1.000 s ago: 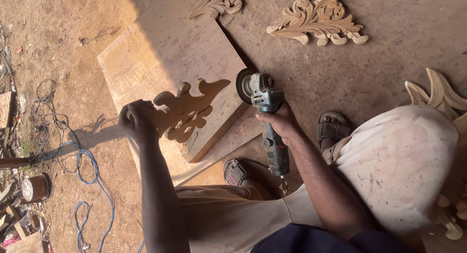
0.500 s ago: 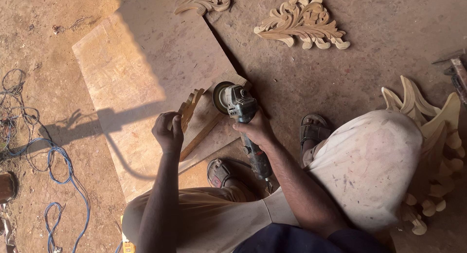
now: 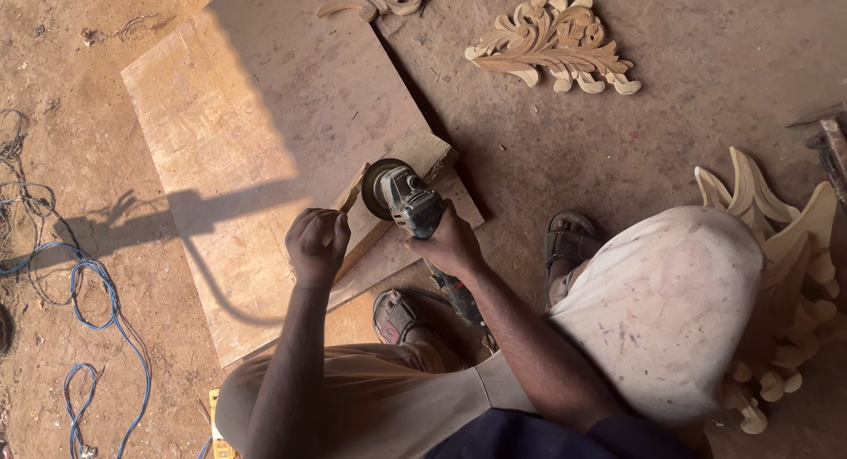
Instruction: The person uses an angle grinder to carve and smooth a decorative wooden piece. They hold the wood with one hand and operate the grinder with the other, repeatedly adjusting the wood's position to shape its edges and surfaces.
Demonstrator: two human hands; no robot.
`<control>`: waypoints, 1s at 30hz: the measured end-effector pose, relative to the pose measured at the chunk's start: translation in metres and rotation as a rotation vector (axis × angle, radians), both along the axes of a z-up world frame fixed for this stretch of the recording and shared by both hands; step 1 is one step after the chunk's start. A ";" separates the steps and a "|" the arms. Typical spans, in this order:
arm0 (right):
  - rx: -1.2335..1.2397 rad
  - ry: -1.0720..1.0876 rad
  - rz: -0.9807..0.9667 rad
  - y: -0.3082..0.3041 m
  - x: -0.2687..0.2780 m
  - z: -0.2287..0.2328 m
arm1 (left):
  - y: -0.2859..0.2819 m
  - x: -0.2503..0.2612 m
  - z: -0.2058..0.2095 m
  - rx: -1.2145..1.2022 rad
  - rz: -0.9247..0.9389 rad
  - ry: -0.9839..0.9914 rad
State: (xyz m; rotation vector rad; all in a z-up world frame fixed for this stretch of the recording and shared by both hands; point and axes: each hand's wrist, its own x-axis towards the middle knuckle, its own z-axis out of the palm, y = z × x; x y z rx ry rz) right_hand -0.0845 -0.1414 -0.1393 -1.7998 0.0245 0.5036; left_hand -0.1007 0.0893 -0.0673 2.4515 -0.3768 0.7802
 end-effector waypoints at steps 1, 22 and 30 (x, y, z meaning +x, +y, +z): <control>-0.018 -0.002 0.005 0.001 0.000 0.001 | -0.001 -0.001 0.001 -0.003 -0.012 0.004; 0.542 0.180 -0.057 0.012 0.006 -0.061 | -0.001 -0.005 0.009 -0.007 -0.067 0.012; -0.033 -0.068 -0.005 0.007 -0.002 -0.020 | -0.009 -0.003 0.009 0.002 -0.082 0.032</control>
